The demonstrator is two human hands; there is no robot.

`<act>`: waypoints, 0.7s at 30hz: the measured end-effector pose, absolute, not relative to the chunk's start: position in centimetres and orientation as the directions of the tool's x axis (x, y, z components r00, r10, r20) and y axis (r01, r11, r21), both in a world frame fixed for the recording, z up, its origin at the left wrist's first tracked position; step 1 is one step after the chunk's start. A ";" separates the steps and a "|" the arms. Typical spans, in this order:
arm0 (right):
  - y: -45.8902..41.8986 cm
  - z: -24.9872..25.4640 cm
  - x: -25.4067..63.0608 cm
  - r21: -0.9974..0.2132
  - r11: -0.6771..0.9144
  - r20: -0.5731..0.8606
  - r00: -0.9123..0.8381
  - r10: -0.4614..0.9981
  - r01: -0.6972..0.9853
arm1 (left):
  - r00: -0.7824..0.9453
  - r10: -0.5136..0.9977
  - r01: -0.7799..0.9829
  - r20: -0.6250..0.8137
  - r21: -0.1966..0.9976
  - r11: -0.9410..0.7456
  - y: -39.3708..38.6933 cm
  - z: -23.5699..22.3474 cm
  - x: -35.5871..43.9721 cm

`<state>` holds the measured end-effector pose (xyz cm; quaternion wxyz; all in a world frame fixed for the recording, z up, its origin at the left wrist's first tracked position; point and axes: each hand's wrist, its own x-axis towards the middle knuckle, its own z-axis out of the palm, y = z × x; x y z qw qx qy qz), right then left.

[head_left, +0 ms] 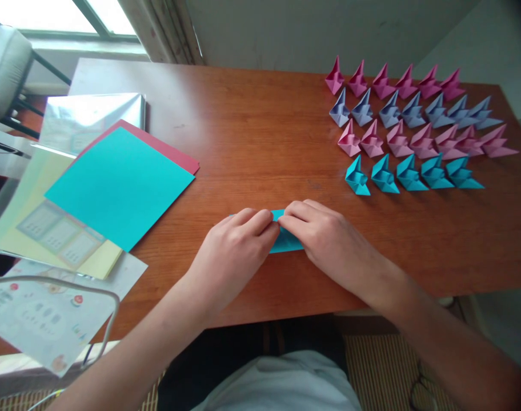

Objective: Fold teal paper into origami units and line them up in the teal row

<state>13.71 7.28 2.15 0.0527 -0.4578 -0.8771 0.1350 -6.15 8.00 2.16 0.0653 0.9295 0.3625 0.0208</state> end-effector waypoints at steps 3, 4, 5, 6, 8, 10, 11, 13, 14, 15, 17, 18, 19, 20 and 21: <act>5.9 2.5 13.4 -0.191 0.599 -0.025 -0.614 0.789 0.777 | 0.753 0.657 0.657 0.019 0.003 -0.753 6.3 2.3 -5.9; 5.2 2.5 13.3 -0.147 0.622 -0.015 -0.630 0.776 0.769 | 0.756 0.652 0.654 0.046 -0.016 -0.757 5.5 2.2 -5.8; 4.5 2.5 13.1 -0.088 0.640 -0.005 -0.643 0.766 0.763 | 0.755 0.652 0.655 0.065 -0.033 -0.755 4.8 2.2 -5.8; 3.8 2.5 13.0 -0.031 0.645 0.008 -0.645 0.764 0.763 | 0.752 0.656 0.659 0.065 -0.053 -0.750 4.0 2.1 -5.6; 2.4 2.2 12.6 0.035 0.646 0.024 -0.647 0.762 0.763 | 0.751 0.659 0.659 0.019 -0.083 -0.748 2.7 1.9 -5.4; 1.2 1.8 12.3 0.025 0.636 0.028 -0.636 0.771 0.772 | 0.725 0.687 0.684 -0.048 -0.069 -0.727 1.8 1.9 -5.1; 0.7 1.5 12.1 -0.002 0.620 0.030 -0.619 0.784 0.785 | 0.710 0.699 0.698 -0.085 -0.051 -0.714 1.5 1.9 -4.9; 0.1 1.1 11.7 -0.073 0.575 0.033 -0.574 0.818 0.815 | 0.686 0.711 0.717 -0.152 -0.020 -0.696 1.2 1.9 -4.6; -0.2 0.9 11.5 -0.112 0.550 0.037 -0.550 0.834 0.827 | 0.681 0.709 0.719 -0.181 -0.015 -0.694 1.1 1.8 -4.5; -0.4 0.7 11.3 -0.150 0.529 0.040 -0.530 0.847 0.835 | 0.678 0.705 0.718 -0.206 -0.019 -0.696 1.0 1.8 -4.4; -0.6 0.4 11.0 -0.218 0.500 0.048 -0.503 0.863 0.838 | 0.673 0.700 0.712 -0.238 -0.046 -0.700 0.9 1.7 -4.1; -0.7 0.3 10.8 -0.248 0.491 0.055 -0.493 0.868 0.835 | 0.667 0.701 0.711 -0.253 -0.066 -0.700 0.9 1.7 -4.0; -0.7 0.3 10.7 -0.277 0.483 0.064 -0.485 0.872 0.831 | 0.661 0.702 0.709 -0.266 -0.085 -0.700 0.8 1.7 -3.9; -0.7 0.2 10.6 -0.304 0.475 0.073 -0.477 0.876 0.826 | 0.655 0.702 0.707 -0.281 -0.100 -0.700 0.8 1.7 -3.8; -0.7 0.2 10.7 -0.330 0.468 0.081 -0.470 0.879 0.820 | 0.648 0.701 0.705 -0.297 -0.113 -0.700 0.8 1.7 -3.7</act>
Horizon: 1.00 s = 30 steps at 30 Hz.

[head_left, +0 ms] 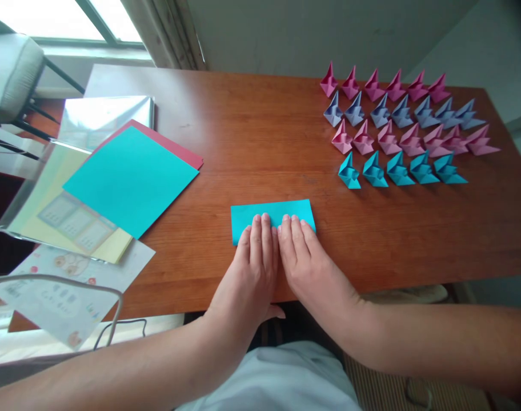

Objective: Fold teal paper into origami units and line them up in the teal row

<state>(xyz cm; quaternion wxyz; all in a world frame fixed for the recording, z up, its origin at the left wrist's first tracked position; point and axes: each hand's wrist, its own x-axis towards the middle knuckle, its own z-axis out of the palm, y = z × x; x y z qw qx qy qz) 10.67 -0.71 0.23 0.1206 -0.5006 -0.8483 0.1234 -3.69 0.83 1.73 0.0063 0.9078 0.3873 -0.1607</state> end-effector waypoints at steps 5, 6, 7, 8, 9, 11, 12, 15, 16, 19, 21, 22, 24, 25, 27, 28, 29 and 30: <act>-1.2 0.2 12.4 -0.405 0.442 0.113 -0.436 0.893 0.801 | 0.641 0.695 0.700 -0.325 -0.123 -0.704 0.9 2.0 -3.5; -1.4 0.2 13.0 -0.409 0.428 0.115 -0.419 0.900 0.806 | 0.644 0.696 0.701 -0.319 -0.118 -0.703 0.9 2.0 -3.5; -1.7 0.1 13.7 -0.408 0.416 0.105 -0.411 0.906 0.813 | 0.645 0.697 0.703 -0.313 -0.112 -0.702 0.9 2.0 -3.6; -2.0 0.1 14.4 -0.395 0.404 0.090 -0.403 0.911 0.825 | 0.647 0.697 0.705 -0.310 -0.105 -0.701 0.8 2.0 -3.6; -2.3 0.1 15.1 -0.368 0.398 0.076 -0.399 0.914 0.840 | 0.649 0.696 0.706 -0.309 -0.098 -0.702 0.8 2.0 -3.6; -2.7 0.3 16.2 -0.274 0.394 0.045 -0.398 0.916 0.877 | 0.648 0.696 0.708 -0.310 -0.093 -0.701 0.8 1.9 -3.7; -2.7 0.6 16.5 -0.210 0.410 0.026 -0.414 0.910 0.888 | 0.649 0.694 0.707 -0.312 -0.093 -0.702 0.8 1.8 -3.7; -2.3 1.7 16.4 0.008 0.434 -0.014 -0.434 0.901 0.901 | 0.650 0.690 0.701 -0.320 -0.098 -0.706 0.9 1.7 -3.6; -2.1 2.1 16.1 0.076 0.422 -0.016 -0.422 0.906 0.903 | 0.650 0.688 0.700 -0.324 -0.098 -0.708 0.9 1.7 -3.6; -1.6 2.3 14.6 0.171 0.470 -0.010 -0.476 0.879 0.866 | 0.648 0.688 0.700 -0.327 -0.101 -0.707 0.8 1.6 -3.5; -1.6 1.8 13.6 0.158 0.556 -0.013 -0.561 0.828 0.816 | 0.646 0.690 0.698 -0.328 -0.112 -0.707 0.8 1.5 -3.5; -1.7 1.4 13.3 0.155 0.564 -0.020 -0.569 0.822 0.811 | 0.646 0.690 0.698 -0.327 -0.115 -0.707 0.7 1.5 -3.5; -1.9 0.8 13.0 0.140 0.562 -0.024 -0.565 0.825 0.815 | 0.651 0.691 0.697 -0.314 -0.114 -0.708 0.7 1.5 -3.6; -2.0 0.5 12.9 0.129 0.555 -0.022 -0.557 0.830 0.822 | 0.656 0.691 0.696 -0.302 -0.112 -0.710 0.7 1.5 -3.7; -2.1 0.3 13.1 0.099 0.549 -0.012 -0.551 0.835 0.830 | 0.674 0.687 0.687 -0.270 -0.113 -0.718 0.8 1.4 -4.1; -2.1 0.3 13.2 0.081 0.548 -0.007 -0.549 0.836 0.833 | 0.685 0.683 0.679 -0.255 -0.116 -0.725 0.9 1.4 -4.5; -2.0 0.3 13.2 0.063 0.548 -0.003 -0.549 0.836 0.834 | 0.698 0.676 0.670 -0.237 -0.116 -0.733 0.9 1.4 -4.9; -2.0 0.3 13.3 0.045 0.546 0.002 -0.547 0.837 0.837 | 0.708 0.670 0.663 -0.222 -0.117 -0.739 1.0 1.3 -5.5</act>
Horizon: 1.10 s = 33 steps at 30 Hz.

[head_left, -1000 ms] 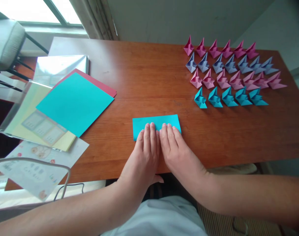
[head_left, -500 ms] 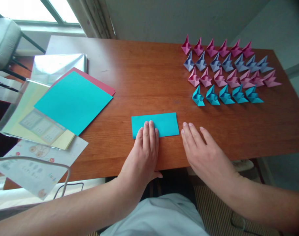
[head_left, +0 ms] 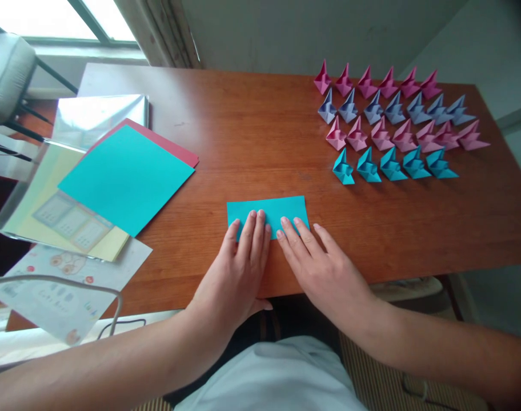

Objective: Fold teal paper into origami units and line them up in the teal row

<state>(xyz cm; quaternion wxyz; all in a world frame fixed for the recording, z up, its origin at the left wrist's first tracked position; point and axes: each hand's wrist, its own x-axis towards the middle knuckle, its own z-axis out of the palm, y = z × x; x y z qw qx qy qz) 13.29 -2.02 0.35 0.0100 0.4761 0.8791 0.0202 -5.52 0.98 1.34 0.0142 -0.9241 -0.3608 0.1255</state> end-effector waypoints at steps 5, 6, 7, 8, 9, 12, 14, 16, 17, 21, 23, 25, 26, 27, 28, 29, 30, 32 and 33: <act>-2.0 0.4 13.2 -0.024 0.532 0.012 -0.532 0.847 0.846 | 0.714 0.688 0.685 -0.132 -0.070 -0.725 0.5 1.1 -9.8; -2.0 0.4 13.1 -0.024 0.533 0.013 -0.533 0.846 0.845 | 0.706 0.701 0.700 -0.104 -0.050 -0.712 0.3 1.1 -10.7; -2.0 0.3 13.0 -0.018 0.538 0.013 -0.538 0.843 0.843 | 0.700 0.710 0.710 -0.070 -0.031 -0.703 0.0 1.2 -11.5; -2.0 0.3 13.0 -0.004 0.546 0.012 -0.546 0.838 0.838 | 0.690 0.722 0.722 -0.046 -0.021 -0.692 -0.3 1.4 -12.1; -1.9 0.3 12.9 0.014 0.556 0.009 -0.556 0.831 0.831 | 0.684 0.729 0.728 -0.026 -0.016 -0.685 -0.5 1.7 -12.4; -1.8 0.3 12.8 0.069 0.581 -0.011 -0.582 0.813 0.811 | 0.672 0.740 0.739 -0.020 -0.047 -0.672 -1.2 2.7 -11.9; -1.8 0.4 12.7 0.085 0.575 -0.020 -0.576 0.817 0.814 | 0.668 0.744 0.741 -0.006 -0.079 -0.666 -1.4 3.1 -10.5; -1.9 0.6 12.5 0.081 0.561 -0.019 -0.561 0.827 0.824 | 0.708 0.706 0.705 0.028 -0.080 -0.704 -1.5 2.9 -8.9; -1.9 0.7 12.4 0.075 0.554 -0.019 -0.555 0.832 0.829 | 0.712 0.701 0.701 0.036 -0.080 -0.708 -1.5 2.6 -8.2; -1.9 1.1 11.9 0.069 0.532 -0.038 -0.531 0.847 0.844 | 0.673 0.738 0.740 0.045 -0.052 -0.671 -1.4 0.9 -6.7; -1.9 1.3 11.7 0.077 0.527 -0.041 -0.526 0.850 0.846 | 0.661 0.749 0.750 0.050 -0.042 -0.660 -1.4 0.3 -6.8; -1.9 1.4 11.9 0.085 0.525 -0.036 -0.524 0.851 0.847 | 0.656 0.753 0.755 0.052 -0.039 -0.655 -1.5 0.0 -6.9; -2.0 1.5 12.2 0.090 0.521 -0.033 -0.520 0.853 0.849 | 0.655 0.753 0.755 0.053 -0.036 -0.654 -1.5 0.0 -7.0; -2.0 1.6 12.5 0.096 0.515 -0.031 -0.514 0.857 0.852 | 0.654 0.755 0.757 0.053 -0.032 -0.653 -1.6 -0.1 -7.0; -2.1 1.7 12.9 0.102 0.507 -0.028 -0.507 0.862 0.856 | 0.652 0.757 0.758 0.053 -0.025 -0.651 -1.6 0.0 -7.0; -2.2 1.8 13.4 0.107 0.496 -0.025 -0.496 0.868 0.862 | 0.649 0.759 0.760 0.053 -0.016 -0.649 -1.7 0.0 -6.8; -2.2 1.9 14.0 0.113 0.484 -0.022 -0.485 0.874 0.868 | 0.645 0.763 0.764 0.051 -0.005 -0.645 -1.7 0.1 -6.7; -2.4 2.1 15.1 0.132 0.451 -0.008 -0.454 0.891 0.883 | 0.627 0.778 0.778 0.037 0.016 -0.627 -1.8 0.3 -6.1; -2.5 2.1 15.6 0.146 0.433 0.004 -0.439 0.899 0.889 | 0.613 0.790 0.789 0.025 0.025 -0.614 -1.8 0.5 -5.7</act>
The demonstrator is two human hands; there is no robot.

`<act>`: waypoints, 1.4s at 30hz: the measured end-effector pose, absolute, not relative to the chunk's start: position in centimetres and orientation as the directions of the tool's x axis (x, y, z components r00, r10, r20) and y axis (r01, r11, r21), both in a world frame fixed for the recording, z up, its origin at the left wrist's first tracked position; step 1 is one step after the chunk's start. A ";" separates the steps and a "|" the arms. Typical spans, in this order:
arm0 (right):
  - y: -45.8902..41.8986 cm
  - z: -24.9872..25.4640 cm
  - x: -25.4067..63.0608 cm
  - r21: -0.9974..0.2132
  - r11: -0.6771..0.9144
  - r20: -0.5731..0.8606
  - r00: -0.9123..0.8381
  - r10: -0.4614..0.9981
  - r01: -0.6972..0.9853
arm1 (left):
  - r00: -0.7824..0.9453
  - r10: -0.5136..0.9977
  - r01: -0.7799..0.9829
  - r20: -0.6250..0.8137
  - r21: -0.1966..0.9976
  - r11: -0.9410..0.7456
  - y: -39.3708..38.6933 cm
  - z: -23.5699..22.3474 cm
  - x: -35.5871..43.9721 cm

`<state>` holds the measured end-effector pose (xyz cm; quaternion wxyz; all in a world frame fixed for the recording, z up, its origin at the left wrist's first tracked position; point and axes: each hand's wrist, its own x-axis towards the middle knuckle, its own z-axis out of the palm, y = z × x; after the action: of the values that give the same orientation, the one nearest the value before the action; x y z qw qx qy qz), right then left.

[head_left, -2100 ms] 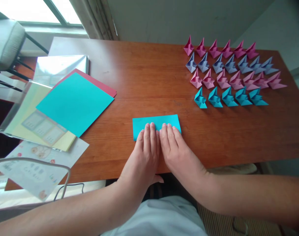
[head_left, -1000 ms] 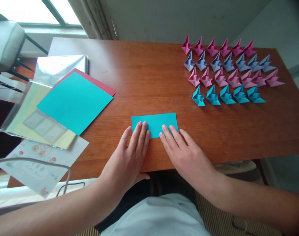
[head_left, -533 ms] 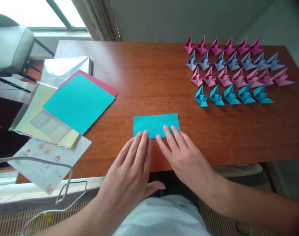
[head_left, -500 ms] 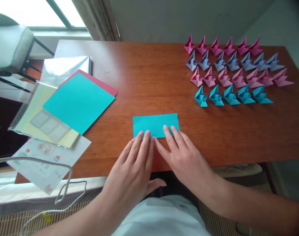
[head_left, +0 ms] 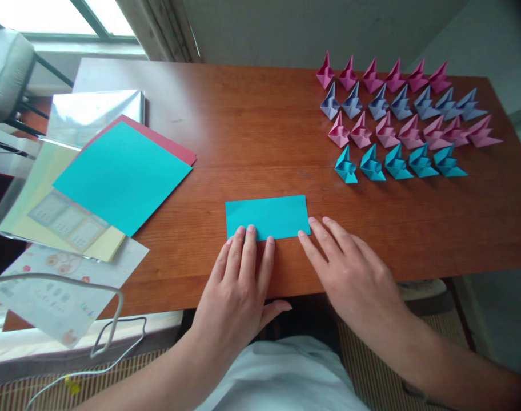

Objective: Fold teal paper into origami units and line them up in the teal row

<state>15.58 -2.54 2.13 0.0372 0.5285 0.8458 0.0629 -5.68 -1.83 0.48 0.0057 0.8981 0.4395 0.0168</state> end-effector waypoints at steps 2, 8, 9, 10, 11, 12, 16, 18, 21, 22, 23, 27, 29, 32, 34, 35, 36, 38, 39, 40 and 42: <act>-2.8 2.1 16.2 0.163 0.411 0.006 -0.418 0.909 0.897 | 0.579 0.815 0.815 -0.007 0.039 -0.579 -1.9 0.8 -4.8; -3.2 1.7 16.3 0.164 0.385 0.029 -0.395 0.918 0.908 | 0.532 0.846 0.847 -0.029 0.030 -0.531 -1.9 1.4 -3.8; -3.2 1.7 16.2 0.169 0.385 0.032 -0.395 0.918 0.907 | 0.545 0.838 0.839 -0.022 0.027 -0.544 -1.8 1.4 -4.1; -3.2 1.7 16.2 0.175 0.387 0.035 -0.398 0.917 0.905 | 0.559 0.829 0.829 -0.015 0.024 -0.559 -1.8 1.3 -4.5; -3.1 1.7 16.3 0.181 0.391 0.037 -0.404 0.914 0.902 | 0.570 0.822 0.822 -0.005 0.018 -0.569 -1.8 1.3 -5.1; -3.0 1.7 16.3 0.186 0.398 0.040 -0.412 0.910 0.898 | 0.584 0.812 0.812 0.000 0.013 -0.584 -1.8 1.2 -5.7; -2.8 1.7 16.7 0.172 0.416 0.066 -0.432 0.900 0.893 | 0.589 0.807 0.808 0.042 -0.025 -0.589 -2.1 1.0 -8.9; -2.7 1.7 16.8 0.143 0.416 0.072 -0.429 0.900 0.898 | 0.576 0.815 0.818 0.065 -0.036 -0.575 -2.3 0.9 -10.3; -2.2 1.7 16.6 0.079 0.408 0.084 -0.414 0.906 0.910 | 0.564 0.822 0.825 0.074 -0.018 -0.565 -2.4 0.8 -11.5; -2.0 1.7 16.5 0.051 0.400 0.093 -0.403 0.910 0.915 | 0.566 0.820 0.823 0.084 -0.008 -0.568 -2.4 0.8 -11.6; -1.6 1.7 16.3 0.020 0.390 0.104 -0.390 0.915 0.921 | 0.569 0.817 0.821 0.099 0.004 -0.572 -2.3 0.8 -11.6; 0.0 1.5 15.6 -0.078 0.359 0.152 -0.345 0.926 0.930 | 0.543 0.821 0.829 0.177 0.046 -0.557 -1.8 1.1 -10.4; 0.8 1.1 15.4 -0.100 0.413 0.177 -0.392 0.903 0.905 | 0.536 0.821 0.827 0.194 0.074 -0.557 -1.7 1.2 -9.6; 1.6 0.3 15.4 -0.105 0.537 0.240 -0.503 0.830 0.837 | 0.582 0.783 0.779 0.219 0.127 -0.614 -1.4 1.2 -8.7; 1.9 -0.2 15.5 -0.088 0.587 0.293 -0.542 0.788 0.805 | 0.604 0.760 0.749 0.242 0.155 -0.644 -1.1 1.1 -8.3; 2.1 -0.4 15.6 -0.081 0.603 0.314 -0.554 0.771 0.794 | 0.603 0.755 0.743 0.256 0.163 -0.649 -0.8 1.0 -8.1; 2.2 -0.5 15.7 -0.082 0.613 0.329 -0.560 0.761 0.786 | 0.597 0.757 0.745 0.266 0.166 -0.646 -0.6 0.9 -8.0; 2.3 -0.5 15.8 -0.111 0.611 0.340 -0.547 0.765 0.784 | 0.577 0.767 0.761 0.281 0.157 -0.630 -0.1 0.7 -7.6; 2.3 -0.5 15.7 -0.133 0.598 0.336 -0.532 0.777 0.790 | 0.571 0.770 0.767 0.284 0.148 -0.624 0.2 0.6 -7.4; 2.2 -0.4 15.6 -0.154 0.579 0.326 -0.512 0.794 0.800 | 0.570 0.770 0.771 0.287 0.138 -0.622 0.4 0.5 -7.2; 1.6 -0.3 15.2 -0.185 0.540 0.301 -0.476 0.826 0.821 | 0.575 0.768 0.771 0.282 0.128 -0.624 0.7 0.4 -6.8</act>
<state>15.19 1.60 -0.28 -0.1796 0.4795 0.8589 -0.0075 -6.85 0.73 0.40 -0.0044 0.8875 0.4335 0.1565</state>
